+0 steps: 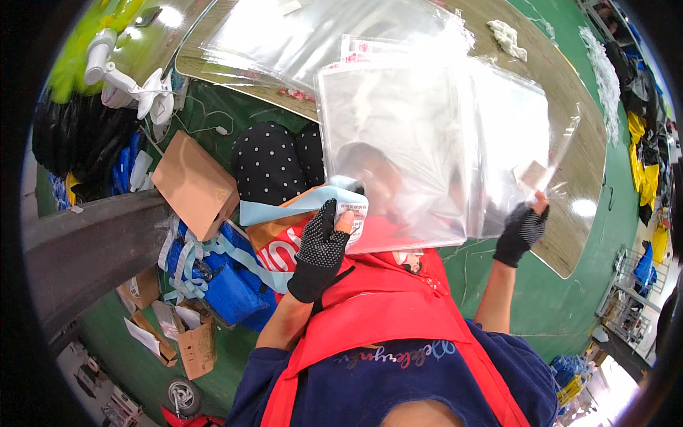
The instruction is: The person places small packaged items into clear plastic bags on a workbench. They handle each item individually, open the bags, insert the items, and set the filled bags aside.
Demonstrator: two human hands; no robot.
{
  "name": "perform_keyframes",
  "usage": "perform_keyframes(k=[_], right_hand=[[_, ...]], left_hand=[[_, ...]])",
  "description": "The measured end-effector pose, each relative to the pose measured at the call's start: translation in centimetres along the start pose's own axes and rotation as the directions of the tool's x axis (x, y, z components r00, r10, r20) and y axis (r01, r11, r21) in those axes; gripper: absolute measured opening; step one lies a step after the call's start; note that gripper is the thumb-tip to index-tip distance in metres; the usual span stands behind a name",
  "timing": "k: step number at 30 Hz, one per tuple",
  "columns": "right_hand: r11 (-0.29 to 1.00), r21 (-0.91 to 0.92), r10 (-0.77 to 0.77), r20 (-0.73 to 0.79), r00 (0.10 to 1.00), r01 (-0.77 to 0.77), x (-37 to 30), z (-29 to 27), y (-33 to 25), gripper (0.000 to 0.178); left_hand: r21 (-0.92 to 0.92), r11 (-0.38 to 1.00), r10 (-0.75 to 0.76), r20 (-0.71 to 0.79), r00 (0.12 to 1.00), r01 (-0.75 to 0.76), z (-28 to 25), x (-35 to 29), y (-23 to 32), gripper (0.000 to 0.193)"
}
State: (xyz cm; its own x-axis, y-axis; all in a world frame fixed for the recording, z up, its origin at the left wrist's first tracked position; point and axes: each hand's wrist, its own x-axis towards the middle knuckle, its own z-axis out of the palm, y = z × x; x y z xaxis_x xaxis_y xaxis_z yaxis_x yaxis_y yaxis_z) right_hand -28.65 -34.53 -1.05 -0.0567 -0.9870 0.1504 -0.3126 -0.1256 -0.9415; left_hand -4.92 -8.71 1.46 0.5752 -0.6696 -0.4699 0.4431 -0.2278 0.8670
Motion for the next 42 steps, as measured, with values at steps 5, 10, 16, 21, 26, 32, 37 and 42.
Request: perform_keyframes(k=[5, 10, 16, 21, 26, 32, 37, 42], right_hand=[[0.734, -0.505, -0.646, -0.314, 0.696, 0.454, -2.1, 1.5, -6.0, 0.032], [0.67, 0.244, -0.56, 0.786, 0.261, 0.701, -9.9, 8.5, -13.1, 0.04], [0.795, 0.398, -0.514, 0.843, 0.158, 0.458, -9.8, 10.4, -12.3, 0.033], [0.703, 0.469, -0.611, 0.783, 0.117, 0.535, -10.9, 10.6, -11.7, 0.04], [0.769, 0.382, -0.545, 0.811, 0.213, 0.512, -10.8, 10.7, -10.9, 0.03], [0.926, 0.364, -0.376, 0.905, 0.2, 0.095, -10.4, 10.6, -11.0, 0.018], [0.918, 0.384, -0.396, 0.908, 0.141, 0.105, -9.9, 11.3, -11.2, 0.014], [0.945, 0.316, -0.325, 0.939, 0.114, 0.089, -10.2, 11.4, -10.9, 0.013]], left_hand=[[-0.091, 0.996, 0.028, 0.072, 0.997, -0.021, 0.6, -0.6, 1.6, 0.028], [0.179, 0.983, -0.061, 0.085, 0.995, 0.045, 1.0, -2.5, 3.2, 0.032], [0.378, 0.924, 0.011, 0.134, 0.991, -0.062, -0.6, -4.7, 3.9, 0.03], [0.112, 0.99, -0.101, 0.091, 0.991, 0.09, -0.6, -4.3, 2.7, 0.038], [0.566, 0.79, 0.142, 0.202, 0.969, -0.234, -1.6, -4.7, 3.3, 0.037], [0.569, 0.806, 0.051, 0.204, 0.978, -0.161, -1.6, -4.6, 3.0, 0.035], [0.542, 0.829, 0.05, 0.171, 0.984, -0.137, -1.8, -4.8, 1.5, 0.036], [0.484, 0.874, -0.06, 0.167, 0.984, -0.029, -1.8, -4.8, 2.5, 0.038]])
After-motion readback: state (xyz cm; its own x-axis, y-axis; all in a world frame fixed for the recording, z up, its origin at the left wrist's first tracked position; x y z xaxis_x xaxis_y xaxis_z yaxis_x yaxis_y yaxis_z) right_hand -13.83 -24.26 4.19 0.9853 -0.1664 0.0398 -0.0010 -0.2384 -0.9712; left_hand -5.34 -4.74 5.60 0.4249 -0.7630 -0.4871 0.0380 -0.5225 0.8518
